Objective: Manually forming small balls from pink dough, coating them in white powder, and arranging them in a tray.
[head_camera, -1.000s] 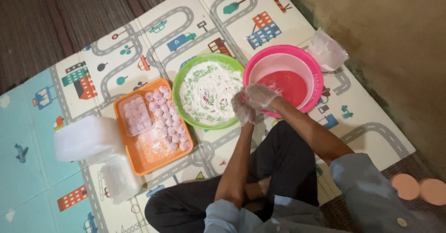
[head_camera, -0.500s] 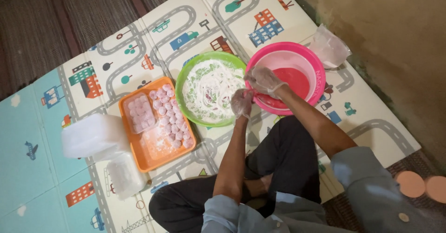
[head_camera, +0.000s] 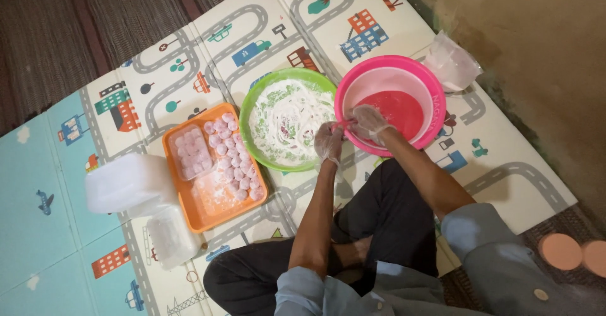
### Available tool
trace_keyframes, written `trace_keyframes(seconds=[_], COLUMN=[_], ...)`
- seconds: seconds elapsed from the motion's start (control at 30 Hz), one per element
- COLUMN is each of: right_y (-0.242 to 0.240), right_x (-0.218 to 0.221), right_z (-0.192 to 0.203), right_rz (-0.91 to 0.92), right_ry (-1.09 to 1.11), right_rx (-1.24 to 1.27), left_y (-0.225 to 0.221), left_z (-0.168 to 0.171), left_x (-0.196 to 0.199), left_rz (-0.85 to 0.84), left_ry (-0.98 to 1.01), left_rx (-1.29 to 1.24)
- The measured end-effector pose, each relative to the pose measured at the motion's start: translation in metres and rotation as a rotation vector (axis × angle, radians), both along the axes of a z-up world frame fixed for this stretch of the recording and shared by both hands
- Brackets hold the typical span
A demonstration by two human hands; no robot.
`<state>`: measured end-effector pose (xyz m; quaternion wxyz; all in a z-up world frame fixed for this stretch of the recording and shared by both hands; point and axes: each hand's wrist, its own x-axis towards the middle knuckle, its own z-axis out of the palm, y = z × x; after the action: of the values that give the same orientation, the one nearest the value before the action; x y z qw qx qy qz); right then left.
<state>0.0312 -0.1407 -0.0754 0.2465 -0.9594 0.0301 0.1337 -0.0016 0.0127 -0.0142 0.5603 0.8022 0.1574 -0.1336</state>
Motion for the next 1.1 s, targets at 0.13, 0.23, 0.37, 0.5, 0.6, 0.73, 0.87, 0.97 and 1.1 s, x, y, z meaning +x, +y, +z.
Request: trace_keyframes(seconds=[0.13, 0.23, 0.37, 0.5, 0.6, 0.73, 0.87, 0.97, 1.1], right_y=[-0.01, -0.008, -0.005, -0.013, -0.021, -0.014, -0.008, -0.034, -0.041], right_x=[0.013, 0.008, -0.002, -0.004, 0.01, 0.012, 0.009, 0.051, 0.053], right_z=[0.032, 0.06, 0.059, 0.033, -0.018, -0.061, -0.108, -0.15, -0.167], right_rz=[0.202, 0.356, 0.381, 0.4, 0.361, 0.195, -0.02, 0.284, 0.271], right_ry=[0.102, 0.171, -0.097, -0.294, -0.224, -0.327, -0.45, -0.204, -0.258], right_rx=[-0.279, -0.412, -0.324, -0.254, -0.341, -0.471, -0.627, -0.706, -0.645], left_y=[-0.003, -0.005, -0.005, -0.01, -0.012, -0.012, -0.013, -0.01, -0.009], left_z=[0.003, -0.008, 0.001, -0.026, -0.025, -0.025, -0.023, -0.015, -0.008], left_x=[-0.002, -0.002, -0.006, 0.0, -0.003, -0.003, -0.003, -0.002, -0.007], left_rz=[0.027, 0.031, 0.024, 0.038, 0.055, 0.08, 0.064, 0.035, 0.086], left_ry=[-0.021, -0.033, -0.054, -0.069, -0.077, -0.093, -0.091, -0.069, -0.102], left_rx=[-0.018, -0.01, 0.018, 0.052, 0.049, -0.012, -0.03, 0.007, -0.105])
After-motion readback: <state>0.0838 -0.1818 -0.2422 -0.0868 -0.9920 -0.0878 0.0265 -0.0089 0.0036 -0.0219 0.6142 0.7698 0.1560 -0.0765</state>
